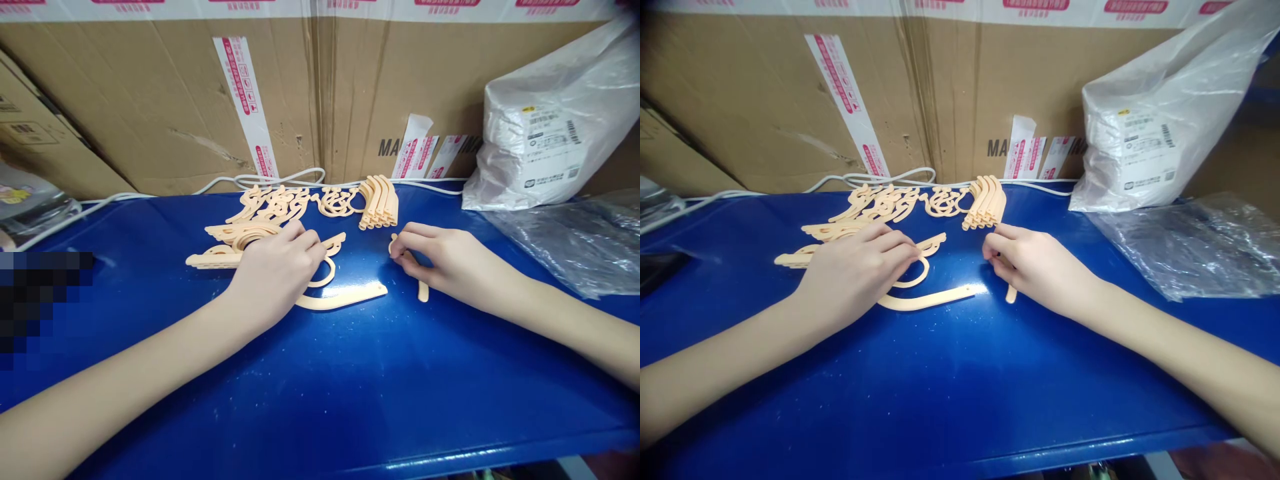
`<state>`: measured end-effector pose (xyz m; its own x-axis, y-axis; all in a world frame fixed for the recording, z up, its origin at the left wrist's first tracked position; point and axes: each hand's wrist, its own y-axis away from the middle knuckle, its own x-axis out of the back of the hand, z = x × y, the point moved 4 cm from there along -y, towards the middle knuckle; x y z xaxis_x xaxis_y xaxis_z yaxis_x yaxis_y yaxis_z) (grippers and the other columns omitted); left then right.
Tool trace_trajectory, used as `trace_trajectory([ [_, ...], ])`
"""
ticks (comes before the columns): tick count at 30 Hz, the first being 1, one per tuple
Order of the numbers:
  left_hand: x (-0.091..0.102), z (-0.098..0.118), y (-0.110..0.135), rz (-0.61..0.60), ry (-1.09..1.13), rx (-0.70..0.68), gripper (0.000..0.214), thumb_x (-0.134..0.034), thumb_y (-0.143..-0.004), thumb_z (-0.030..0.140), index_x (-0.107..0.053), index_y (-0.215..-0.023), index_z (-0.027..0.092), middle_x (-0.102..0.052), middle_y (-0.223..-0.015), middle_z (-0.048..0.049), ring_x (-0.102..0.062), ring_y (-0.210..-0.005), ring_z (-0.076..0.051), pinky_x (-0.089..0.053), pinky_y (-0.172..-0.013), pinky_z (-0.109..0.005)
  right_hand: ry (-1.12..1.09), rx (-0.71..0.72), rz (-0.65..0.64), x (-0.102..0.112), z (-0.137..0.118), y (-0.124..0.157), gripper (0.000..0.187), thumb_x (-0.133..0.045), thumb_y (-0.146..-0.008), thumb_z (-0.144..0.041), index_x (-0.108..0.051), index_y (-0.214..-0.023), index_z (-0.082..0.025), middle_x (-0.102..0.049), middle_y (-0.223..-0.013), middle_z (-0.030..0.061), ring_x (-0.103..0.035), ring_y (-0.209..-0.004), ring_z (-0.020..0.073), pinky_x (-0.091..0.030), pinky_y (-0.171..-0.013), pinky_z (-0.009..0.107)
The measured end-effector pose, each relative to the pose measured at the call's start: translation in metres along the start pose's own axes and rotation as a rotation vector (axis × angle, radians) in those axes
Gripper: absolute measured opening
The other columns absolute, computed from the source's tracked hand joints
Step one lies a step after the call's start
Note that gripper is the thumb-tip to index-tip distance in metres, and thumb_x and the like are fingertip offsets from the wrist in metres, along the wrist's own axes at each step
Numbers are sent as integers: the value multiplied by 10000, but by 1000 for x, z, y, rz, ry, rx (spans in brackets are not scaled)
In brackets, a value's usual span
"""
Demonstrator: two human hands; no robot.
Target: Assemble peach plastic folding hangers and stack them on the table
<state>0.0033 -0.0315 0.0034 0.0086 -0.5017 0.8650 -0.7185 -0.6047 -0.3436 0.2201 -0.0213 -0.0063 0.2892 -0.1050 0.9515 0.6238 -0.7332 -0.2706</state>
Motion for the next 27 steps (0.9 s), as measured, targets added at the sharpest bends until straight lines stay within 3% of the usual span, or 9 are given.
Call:
trace_trajectory([
  [2, 7, 6, 0, 89, 79, 15, 228, -502, -973, 235, -697, -913, 134, -715, -910, -70, -618, -854, -258, -507, -652, -366, -85, -5, -25, -1, 3, -1, 108, -502, -865, -100, -548, -882, -197, -589, -884, 16, -624, -758, 150, -485, -676, 281],
  [4, 11, 14, 1, 95, 239, -10, 269, -497, -981, 317, -686, -949, 129, -702, -1010, -96, -616, -946, -271, -529, -785, -404, -149, 11, -27, -1, 2, -2, 164, -488, -834, -56, -529, -893, -203, -562, -920, 20, -613, -763, 140, -491, -688, 274],
  [7, 11, 25, 2, -12, 465, -61, 323, -519, -967, 402, -660, -1038, 120, -627, -1208, -145, -530, -1197, -320, -479, -974, -472, -201, 58, 10, 2, -2, -2, 244, -459, -823, -14, -537, -949, -208, -530, -1039, 46, -618, -880, 144, -504, -790, 281],
  [10, 4, 27, 4, -102, 585, -61, 247, -522, -970, 356, -642, -1056, 158, -553, -1316, -140, -367, -1381, -326, -383, -1093, -502, -211, 84, 27, 5, -6, -2, 253, -444, -854, -25, -551, -991, -208, -534, -1089, 57, -617, -956, 153, -502, -852, 292],
  [14, -4, 23, 4, -139, 682, -11, 154, -511, -968, 313, -614, -982, 200, -519, -1352, -115, -302, -1427, -286, -331, -1130, -505, -14, 23, 80, 7, -5, -2, 139, -507, -943, -254, -608, -1014, -190, -582, -1098, 83, -617, -948, 215, -520, -816, 367],
  [19, -11, 22, 2, -167, 761, 34, 102, -484, -947, 284, -565, -947, 222, -514, -1354, -86, -324, -1423, -273, -208, -1167, -604, 137, -122, 115, 2, 4, -2, 391, -555, -903, -542, -671, -922, -169, -623, -1015, 106, -623, -880, 259, -528, -759, 420],
  [27, -14, 18, 0, -204, 800, 85, 96, -469, -930, 271, -549, -905, 225, -510, -1353, -71, -381, -1381, -261, -225, -1140, -615, -44, -138, 113, -12, 11, -4, 279, -577, -911, -446, -697, -940, -195, -627, -1110, 97, -603, -1013, 263, -493, -895, 447],
])
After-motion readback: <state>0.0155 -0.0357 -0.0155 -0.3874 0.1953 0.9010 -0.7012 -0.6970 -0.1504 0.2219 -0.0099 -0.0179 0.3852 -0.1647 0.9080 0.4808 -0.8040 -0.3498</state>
